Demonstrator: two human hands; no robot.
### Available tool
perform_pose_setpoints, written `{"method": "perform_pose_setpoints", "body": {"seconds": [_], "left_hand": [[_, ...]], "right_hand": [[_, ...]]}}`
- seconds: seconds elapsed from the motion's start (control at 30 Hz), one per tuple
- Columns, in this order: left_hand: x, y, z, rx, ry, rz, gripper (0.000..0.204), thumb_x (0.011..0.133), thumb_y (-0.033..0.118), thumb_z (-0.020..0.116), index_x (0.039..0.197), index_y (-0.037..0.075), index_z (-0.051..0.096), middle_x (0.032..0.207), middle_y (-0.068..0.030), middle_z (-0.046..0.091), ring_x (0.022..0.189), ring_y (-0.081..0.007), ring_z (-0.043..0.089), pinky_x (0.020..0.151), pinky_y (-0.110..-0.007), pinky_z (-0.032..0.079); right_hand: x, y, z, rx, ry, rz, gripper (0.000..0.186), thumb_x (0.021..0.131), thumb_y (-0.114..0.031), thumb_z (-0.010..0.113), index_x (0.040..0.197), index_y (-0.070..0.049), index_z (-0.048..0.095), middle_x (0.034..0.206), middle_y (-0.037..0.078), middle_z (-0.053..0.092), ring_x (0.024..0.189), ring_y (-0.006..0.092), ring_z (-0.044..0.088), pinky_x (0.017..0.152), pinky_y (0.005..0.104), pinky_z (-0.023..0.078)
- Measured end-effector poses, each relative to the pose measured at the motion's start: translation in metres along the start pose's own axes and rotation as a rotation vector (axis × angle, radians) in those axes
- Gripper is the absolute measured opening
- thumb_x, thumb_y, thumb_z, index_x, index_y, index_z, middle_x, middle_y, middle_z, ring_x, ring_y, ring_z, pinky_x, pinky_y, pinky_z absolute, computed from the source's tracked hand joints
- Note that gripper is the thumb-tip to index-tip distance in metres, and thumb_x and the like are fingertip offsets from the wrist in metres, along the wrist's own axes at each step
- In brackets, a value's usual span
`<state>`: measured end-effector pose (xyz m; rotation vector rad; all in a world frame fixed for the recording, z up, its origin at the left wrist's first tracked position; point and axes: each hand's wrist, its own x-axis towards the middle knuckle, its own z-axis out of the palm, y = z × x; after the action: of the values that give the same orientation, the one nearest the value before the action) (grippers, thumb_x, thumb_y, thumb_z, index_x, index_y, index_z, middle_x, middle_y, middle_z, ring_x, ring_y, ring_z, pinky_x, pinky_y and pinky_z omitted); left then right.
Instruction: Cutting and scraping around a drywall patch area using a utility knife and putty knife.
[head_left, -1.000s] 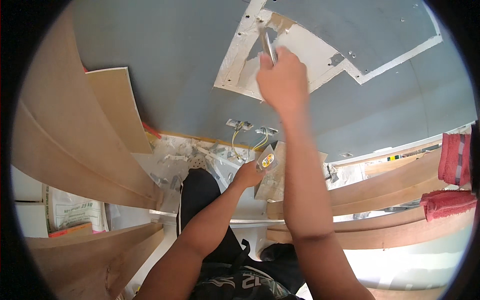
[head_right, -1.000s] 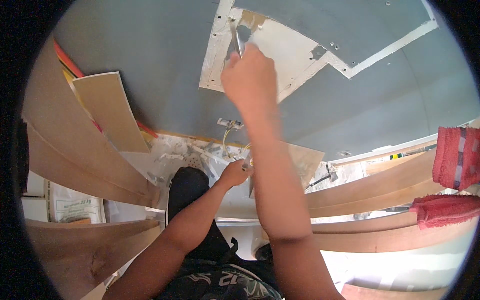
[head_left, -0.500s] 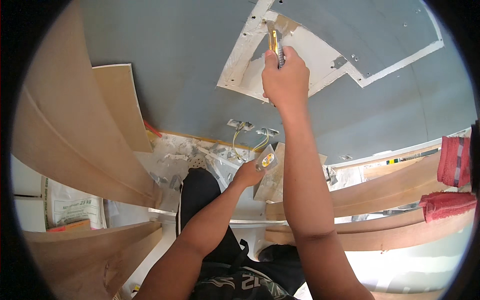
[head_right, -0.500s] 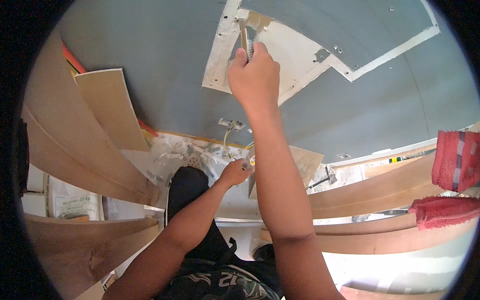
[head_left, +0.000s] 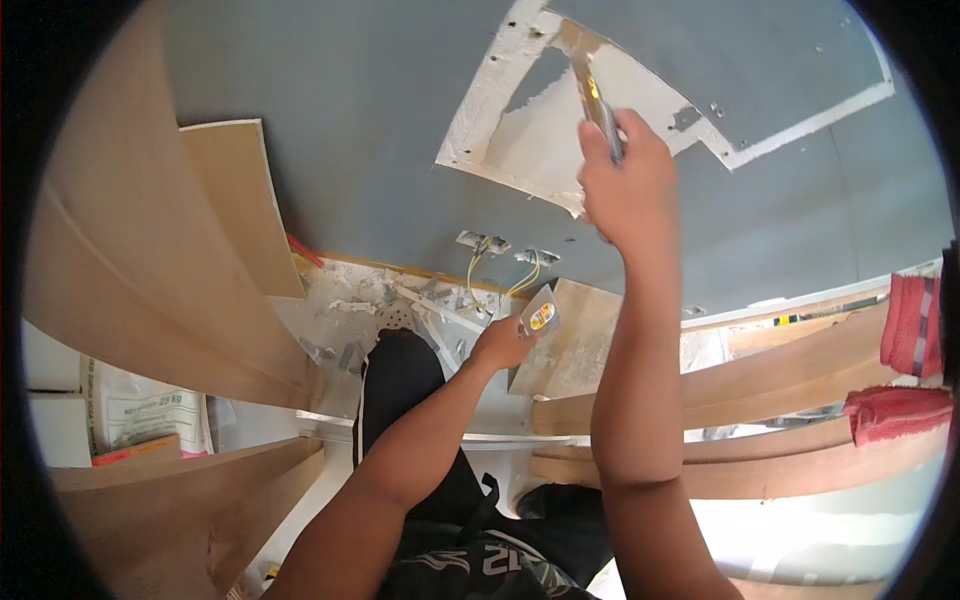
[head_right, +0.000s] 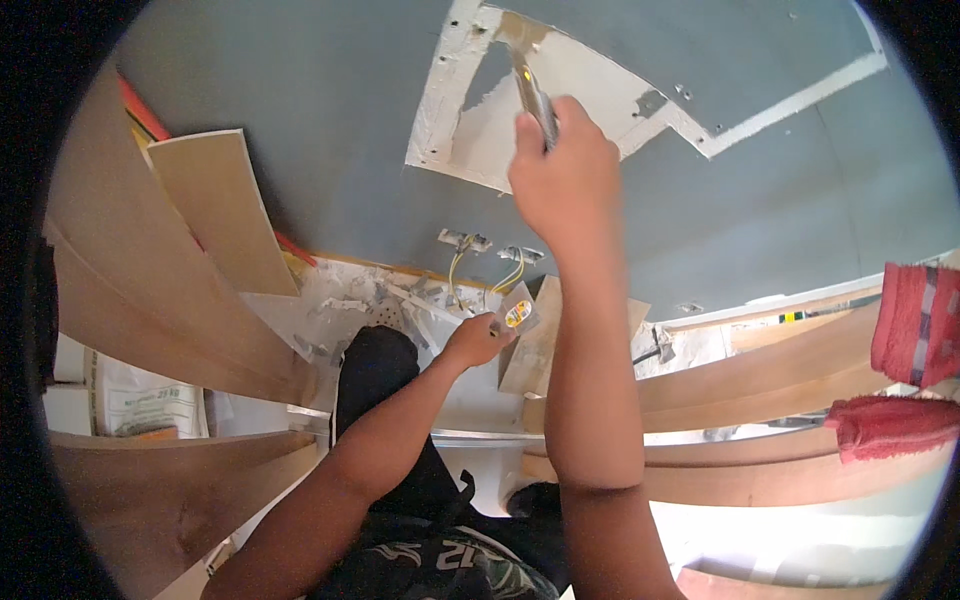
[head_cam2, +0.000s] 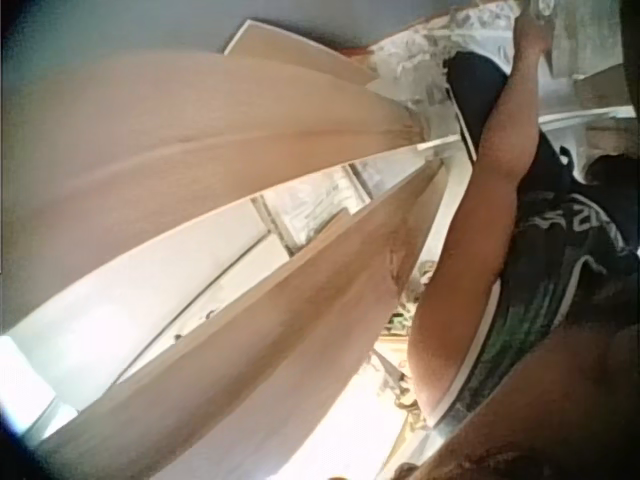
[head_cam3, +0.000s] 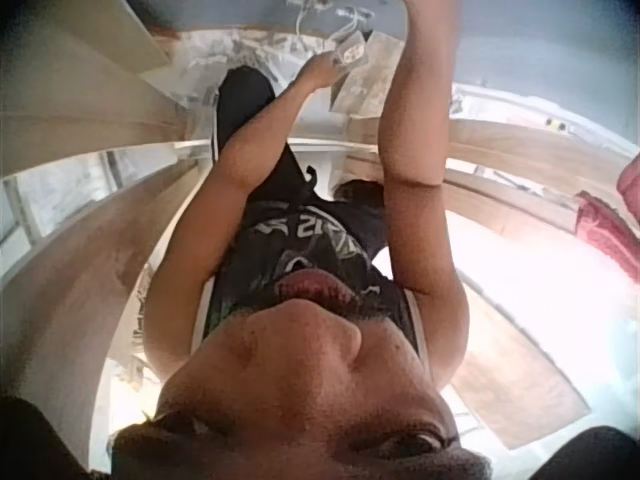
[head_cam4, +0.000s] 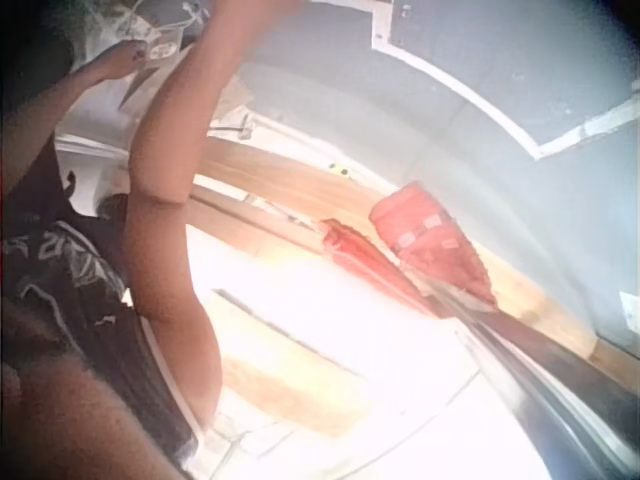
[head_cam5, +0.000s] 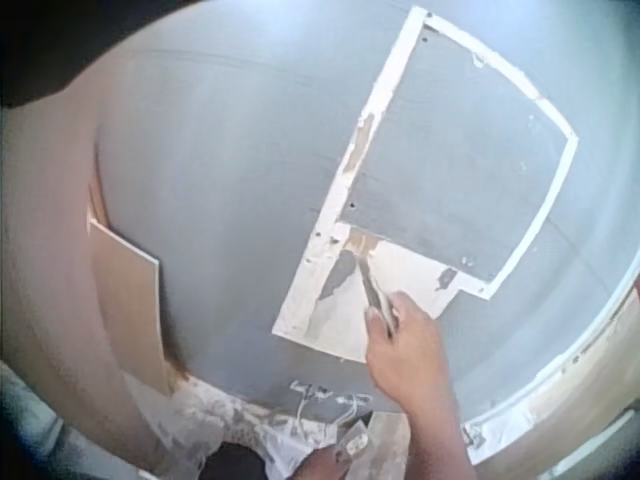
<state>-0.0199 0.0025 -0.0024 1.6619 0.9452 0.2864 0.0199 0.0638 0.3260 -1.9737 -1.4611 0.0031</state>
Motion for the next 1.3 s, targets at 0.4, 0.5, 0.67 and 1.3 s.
{"method": "perform_pose_setpoints", "body": {"seconds": [0.4, 0.5, 0.67, 1.3], "left_hand": [[0.005, -0.014, 0.004, -0.048, 0.031, 0.029, 0.051, 0.09, 0.045, 0.07, 0.111, -0.001, 0.068, 0.111, -0.0229, 0.071, 0.107, -0.0388, 0.067, 0.093, -0.045, 0.052], [0.006, -0.013, 0.006, -0.036, 0.003, 0.014, 0.052, 0.089, 0.042, 0.07, 0.115, -0.001, 0.065, 0.113, -0.0235, 0.07, 0.107, -0.0391, 0.067, 0.092, -0.046, 0.053], [0.004, -0.005, 0.003, 0.01, 0.001, -0.01, 0.053, 0.089, 0.045, 0.069, 0.114, -0.002, 0.065, 0.112, -0.0242, 0.07, 0.108, -0.0399, 0.067, 0.092, -0.046, 0.052], [-0.001, 0.003, -0.004, -0.024, -0.02, -0.055, 0.056, 0.089, 0.044, 0.072, 0.117, -0.004, 0.065, 0.117, -0.025, 0.069, 0.111, -0.0397, 0.066, 0.096, -0.044, 0.051]], "right_hand": [[0.065, -0.013, 0.059, 0.201, 0.363, -0.441, 0.026, 0.085, -0.025, 0.073, 0.089, -0.001, 0.065, 0.069, 0.016, 0.067, 0.064, 0.0349, 0.067, 0.065, 0.0423, 0.054], [0.075, -0.014, 0.067, 0.18, 0.404, -0.457, 0.028, 0.081, -0.03, 0.079, 0.09, -0.004, 0.07, 0.064, 0.004, 0.065, 0.058, 0.018, 0.063, 0.062, 0.032, 0.051], [0.083, -0.016, 0.066, 0.061, 0.411, -0.474, 0.02, 0.085, -0.021, 0.071, 0.091, -0.002, 0.069, 0.072, 0.015, 0.067, 0.068, 0.0325, 0.066, 0.066, 0.0425, 0.053], [0.052, 0.007, 0.052, 0.214, 0.253, -0.332, 0.042, 0.101, -0.042, 0.059, 0.096, -0.001, 0.062, 0.075, 0.016, 0.068, 0.07, 0.0326, 0.066, 0.068, 0.0407, 0.051]]}}
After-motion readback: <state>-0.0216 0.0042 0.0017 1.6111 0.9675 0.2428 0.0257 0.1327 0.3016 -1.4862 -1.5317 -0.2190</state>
